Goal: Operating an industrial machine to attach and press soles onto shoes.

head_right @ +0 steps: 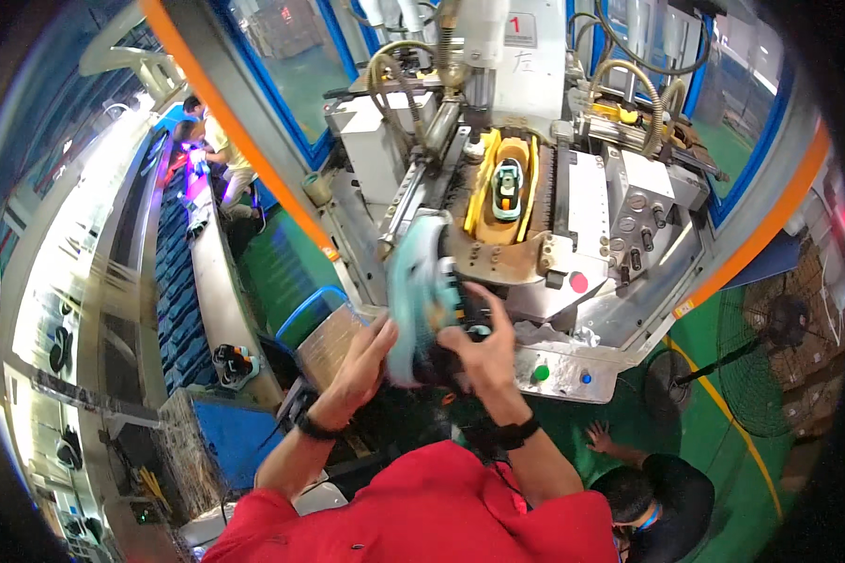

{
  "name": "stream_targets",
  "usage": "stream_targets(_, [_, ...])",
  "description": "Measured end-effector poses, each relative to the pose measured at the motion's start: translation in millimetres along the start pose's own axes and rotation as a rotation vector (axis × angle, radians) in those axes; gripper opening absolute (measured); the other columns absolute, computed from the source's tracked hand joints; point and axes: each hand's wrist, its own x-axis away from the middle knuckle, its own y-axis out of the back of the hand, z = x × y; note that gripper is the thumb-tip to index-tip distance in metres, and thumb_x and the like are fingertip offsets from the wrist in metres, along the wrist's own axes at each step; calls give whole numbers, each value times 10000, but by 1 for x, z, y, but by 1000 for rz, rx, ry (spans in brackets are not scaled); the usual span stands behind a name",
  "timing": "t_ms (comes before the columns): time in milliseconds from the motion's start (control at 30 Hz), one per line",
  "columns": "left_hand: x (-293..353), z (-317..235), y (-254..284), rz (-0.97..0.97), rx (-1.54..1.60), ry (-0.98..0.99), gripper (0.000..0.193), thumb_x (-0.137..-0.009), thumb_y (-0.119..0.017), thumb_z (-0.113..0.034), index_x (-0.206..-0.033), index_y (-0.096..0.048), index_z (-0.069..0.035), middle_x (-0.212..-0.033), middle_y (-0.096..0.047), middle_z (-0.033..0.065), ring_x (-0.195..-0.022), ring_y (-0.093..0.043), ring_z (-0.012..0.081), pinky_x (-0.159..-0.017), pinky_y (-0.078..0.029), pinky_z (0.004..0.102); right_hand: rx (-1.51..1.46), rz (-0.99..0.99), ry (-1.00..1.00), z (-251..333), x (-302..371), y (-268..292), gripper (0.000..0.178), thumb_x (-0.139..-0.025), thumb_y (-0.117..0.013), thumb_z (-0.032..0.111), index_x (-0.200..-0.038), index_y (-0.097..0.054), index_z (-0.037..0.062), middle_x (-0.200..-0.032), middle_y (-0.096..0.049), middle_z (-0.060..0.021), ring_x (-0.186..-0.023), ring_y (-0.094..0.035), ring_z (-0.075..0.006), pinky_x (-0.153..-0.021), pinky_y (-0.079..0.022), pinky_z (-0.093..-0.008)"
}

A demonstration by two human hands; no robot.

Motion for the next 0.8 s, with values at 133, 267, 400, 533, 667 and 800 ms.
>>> stream_targets(133, [-138,17,-39,-25,51,78,559,-978,-540,-425,-1337,-483,0,-1236,-581,70,-1114,-569,178,-932,-456,308,-55,-311,96,-4,-26,98,604,-710,-700,3,-1284,-513,-2,-1138,-599,-76,-993,-586,-155,-900,-472,-298])
stream_targets(267, [-276,57,-57,-213,-342,-162,437,-852,-693,-436,-881,-566,-20,-771,-567,2,-706,-504,92,-608,-418,259,32,-514,177,16,-35,154,604,-730,-684,55,-1302,-503,-15,-1143,-583,-81,-983,-573,-159,-904,-454,-290])
stream_targets(400, [-360,62,-88,-317,-658,-116,755,-726,-762,-473,-1115,-563,142,-1000,-668,242,-932,-655,321,-818,-498,384,154,-725,180,32,-31,184,610,-729,-681,77,-1301,-499,-30,-1169,-569,-90,-1022,-559,-181,-935,-434,-301])
stream_targets(533, [-438,100,-107,-237,-853,84,899,-752,-753,-392,-1372,-330,104,-1291,-518,307,-1154,-554,419,-962,-467,456,224,-863,189,36,-23,201,632,-757,-689,106,-1324,-461,-57,-1210,-545,-130,-1048,-548,-210,-957,-431,-337])
stream_targets(667, [-462,109,-114,-307,-933,71,713,-774,-667,-151,-1354,-325,85,-1339,-471,301,-1167,-536,432,-996,-446,448,291,-904,229,30,-27,215,607,-775,-681,85,-1331,-472,-42,-1195,-571,-89,-1049,-563,-189,-958,-430,-316])
stream_targets(800, [-450,101,-85,-449,-686,-28,596,-698,-756,-150,-1190,-513,81,-1044,-652,246,-1019,-637,349,-887,-500,412,505,-837,229,52,-90,223,566,-750,-637,17,-1296,-500,-46,-1150,-588,-104,-1007,-569,-181,-936,-442,-310])
